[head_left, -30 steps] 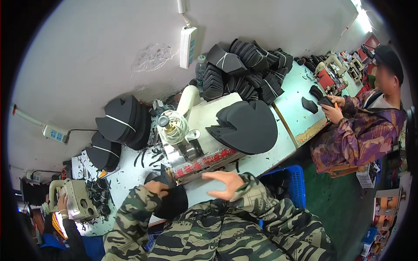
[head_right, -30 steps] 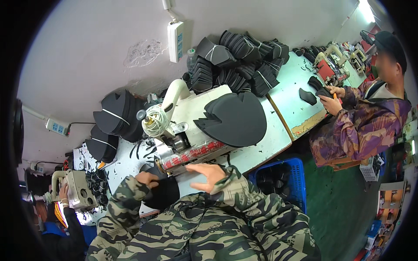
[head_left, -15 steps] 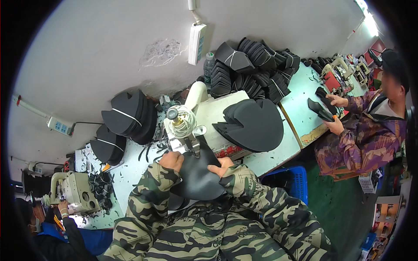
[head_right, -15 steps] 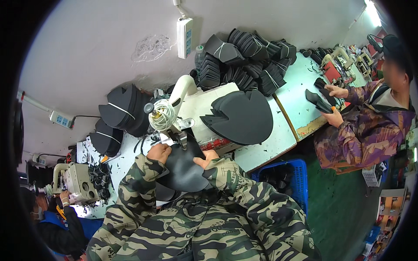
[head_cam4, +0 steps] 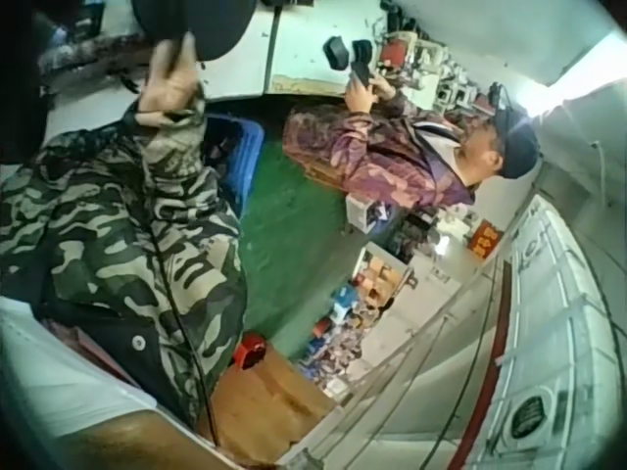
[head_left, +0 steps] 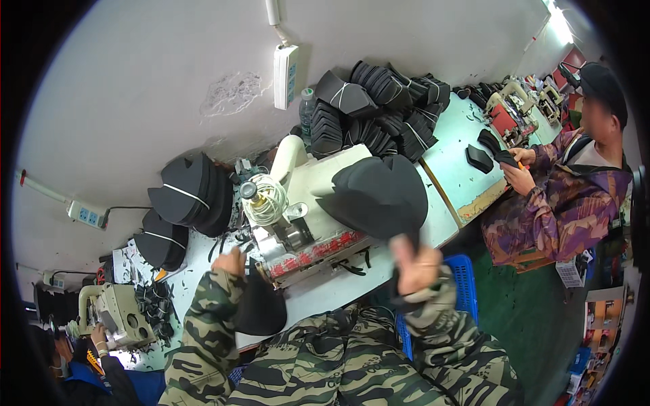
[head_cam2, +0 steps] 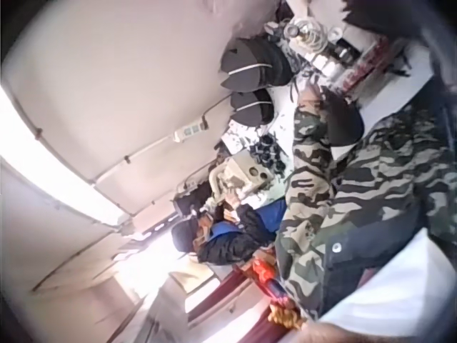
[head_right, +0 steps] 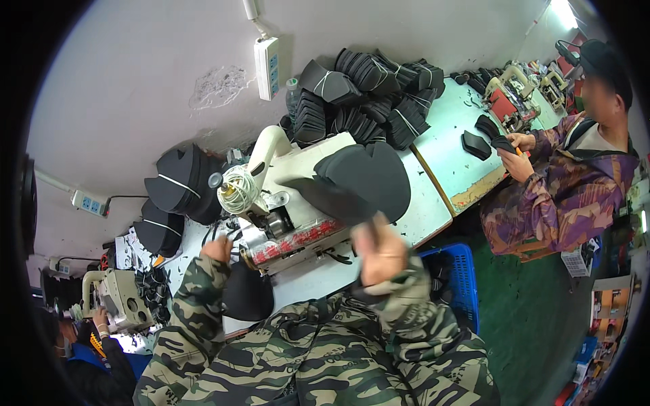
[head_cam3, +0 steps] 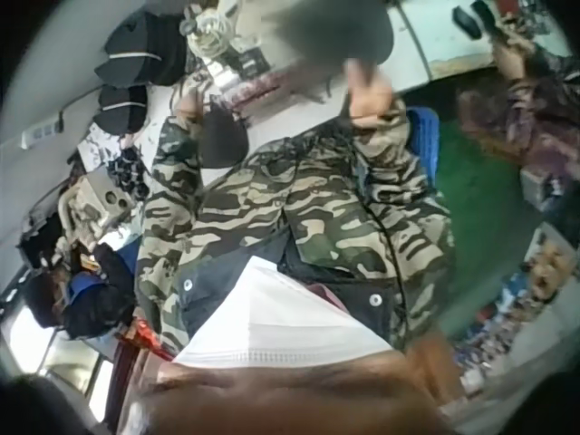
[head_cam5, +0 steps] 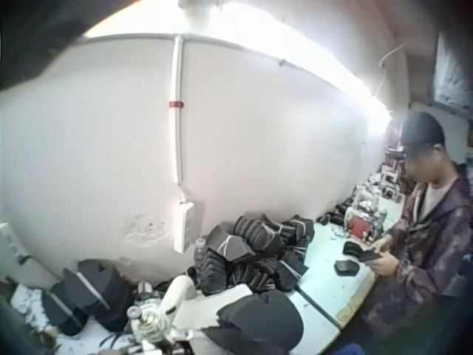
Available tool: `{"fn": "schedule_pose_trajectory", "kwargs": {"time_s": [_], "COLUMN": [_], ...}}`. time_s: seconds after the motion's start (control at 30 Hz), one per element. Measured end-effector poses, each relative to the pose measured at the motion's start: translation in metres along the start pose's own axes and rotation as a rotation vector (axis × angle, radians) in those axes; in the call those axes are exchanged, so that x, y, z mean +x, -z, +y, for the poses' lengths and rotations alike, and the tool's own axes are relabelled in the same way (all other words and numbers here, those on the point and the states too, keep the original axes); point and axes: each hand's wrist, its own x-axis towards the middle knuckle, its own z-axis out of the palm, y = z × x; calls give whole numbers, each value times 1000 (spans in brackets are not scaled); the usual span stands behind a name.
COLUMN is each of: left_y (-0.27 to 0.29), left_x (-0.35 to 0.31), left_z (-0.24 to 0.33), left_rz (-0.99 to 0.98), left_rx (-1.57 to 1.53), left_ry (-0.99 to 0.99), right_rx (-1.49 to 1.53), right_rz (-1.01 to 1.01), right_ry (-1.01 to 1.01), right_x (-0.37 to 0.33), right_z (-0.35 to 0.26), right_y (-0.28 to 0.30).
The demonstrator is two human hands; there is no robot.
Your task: Sewing black fabric components for shoes using an industrial sewing machine.
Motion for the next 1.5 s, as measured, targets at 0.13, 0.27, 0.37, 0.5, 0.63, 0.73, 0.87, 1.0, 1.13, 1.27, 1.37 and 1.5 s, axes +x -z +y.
{"fn": "schedule_pose_trajectory", "kwargs": {"time_s": [0.13,0.27,0.37,0.5,0.63,0.73,0.87,1.0,1.13,1.27,1.37,1.5], "left_y": [-30,-46,-41,37,114,97,49,45,48,38,59,41], "left_x": [-37,-46,-54,-60,-66,-65,-39,-15,-1,7,11,17], "left_z": [-28,-32,-28,10,83,91,85,89,81,95,96,58], "left_rz": [-424,-314,-227,-460,-650,-451,-186,-79,-156,-101,-311,-152], "left_rx": [233,194,166,-75,-896,-1103,-810,-538,-503,-495,-628,-980], "left_ry": [0,47,63,-392,-321,-95,-80,-99,-132,-138,-140,-179], "right_rx": [-916,-1014,-962,-376,122,208,88,76,53,241,455,274], "right_rz": [40,-92,-101,-449,-750,-650,-527,-485,-516,-397,-682,-415], "right_ry": [560,464,513,438,-169,-539,-480,-441,-535,-881,-1138,-426], "right_x": [28,19,25,-7,-28,-27,-18,-11,-7,-27,-37,-31], "right_z": [26,70,64,67,122,130,118,112,117,125,80,62], "right_y": [44,28,18,-22,-43,-61,-82,-87,-93,-92,-79,-49]}}
